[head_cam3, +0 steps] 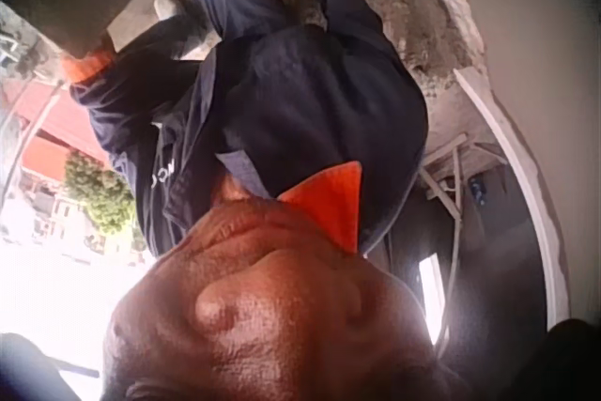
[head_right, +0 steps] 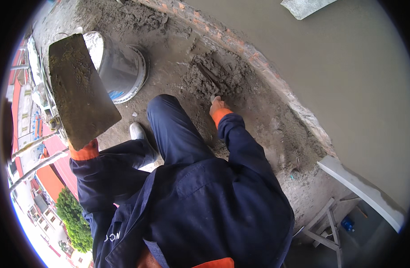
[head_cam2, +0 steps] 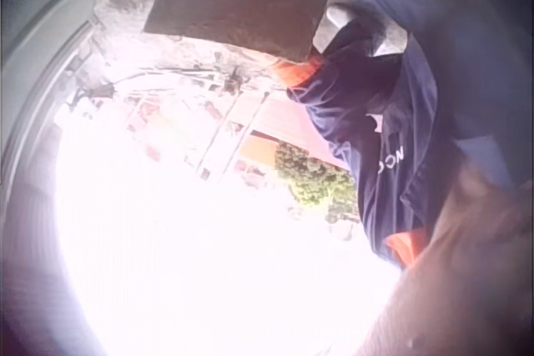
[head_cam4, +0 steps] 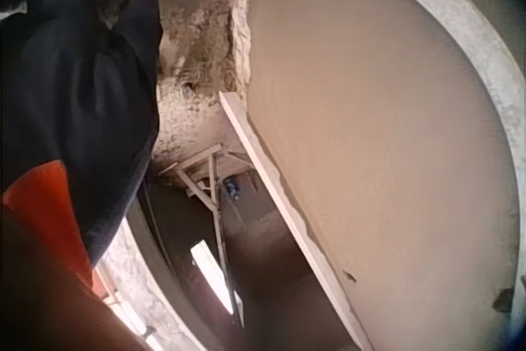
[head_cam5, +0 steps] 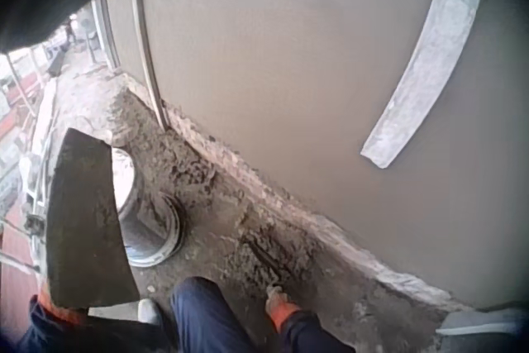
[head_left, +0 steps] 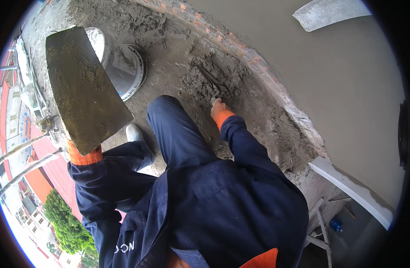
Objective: The person scoops mortar from a floor pile using a trowel and applies it to a brick wall corner, then uses a flat trowel to smooth the mortar surface.
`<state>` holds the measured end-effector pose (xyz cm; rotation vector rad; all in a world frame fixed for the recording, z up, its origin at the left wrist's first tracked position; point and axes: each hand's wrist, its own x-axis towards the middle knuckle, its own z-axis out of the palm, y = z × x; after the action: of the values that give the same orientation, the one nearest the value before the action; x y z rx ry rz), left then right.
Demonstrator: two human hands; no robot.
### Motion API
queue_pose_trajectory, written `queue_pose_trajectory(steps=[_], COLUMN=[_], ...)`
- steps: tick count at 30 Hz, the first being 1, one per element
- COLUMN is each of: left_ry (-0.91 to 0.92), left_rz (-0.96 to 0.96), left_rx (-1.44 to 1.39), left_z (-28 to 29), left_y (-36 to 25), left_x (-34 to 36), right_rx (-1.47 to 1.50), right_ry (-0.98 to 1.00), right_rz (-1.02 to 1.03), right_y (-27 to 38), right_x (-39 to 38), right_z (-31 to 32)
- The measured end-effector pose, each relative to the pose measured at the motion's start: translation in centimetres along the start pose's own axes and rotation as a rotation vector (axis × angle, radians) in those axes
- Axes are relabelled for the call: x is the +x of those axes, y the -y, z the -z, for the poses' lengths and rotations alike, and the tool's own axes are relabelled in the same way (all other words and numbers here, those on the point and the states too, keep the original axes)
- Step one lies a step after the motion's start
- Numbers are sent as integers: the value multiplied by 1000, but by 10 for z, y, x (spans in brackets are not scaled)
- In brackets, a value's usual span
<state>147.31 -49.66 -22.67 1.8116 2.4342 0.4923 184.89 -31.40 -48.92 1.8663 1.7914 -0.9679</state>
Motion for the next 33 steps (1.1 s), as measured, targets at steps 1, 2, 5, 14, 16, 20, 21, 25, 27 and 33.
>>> queue_pose_trajectory(steps=[1, 2, 5, 14, 16, 20, 21, 25, 27, 33], left_ry=[-21, -30, -54, -128, -148, -124, -121, -105, -71, -54], left_rz=[-88, -100, -19, 492, 530, 533, 528, 507, 483, 484], left_rx=[214, 211, 23, -1292, -1435, -1641, -1688, -1826, -1864, -1897], left_z=[1, 0, 7, 3, 5, 2, 2, 0, -8, -13], left_y=[-5, -7, -3, -2, -4, -13, -16, -35, -42, -54], left_x=[5, 10, 0, -32, -37, -18, -10, 33, 55, 76], right_rx=[34, 66, 194, 801, 991, 979, 952, 695, 331, 34], right_ry=[-23, -49, -90, 55, -23, 157, 136, -102, -422, -373], right_rz=[25, 60, 198, -303, -129, -227, -221, -24, 106, 14], right_y=[-12, -31, -85, -123, -53, -56, -54, -66, -88, -26], right_x=[-6, -12, -51, -72, -53, -34, -40, -38, -18, -27], right_z=[0, 6, 17, -69, -50, -48, -38, -27, -50, -32])
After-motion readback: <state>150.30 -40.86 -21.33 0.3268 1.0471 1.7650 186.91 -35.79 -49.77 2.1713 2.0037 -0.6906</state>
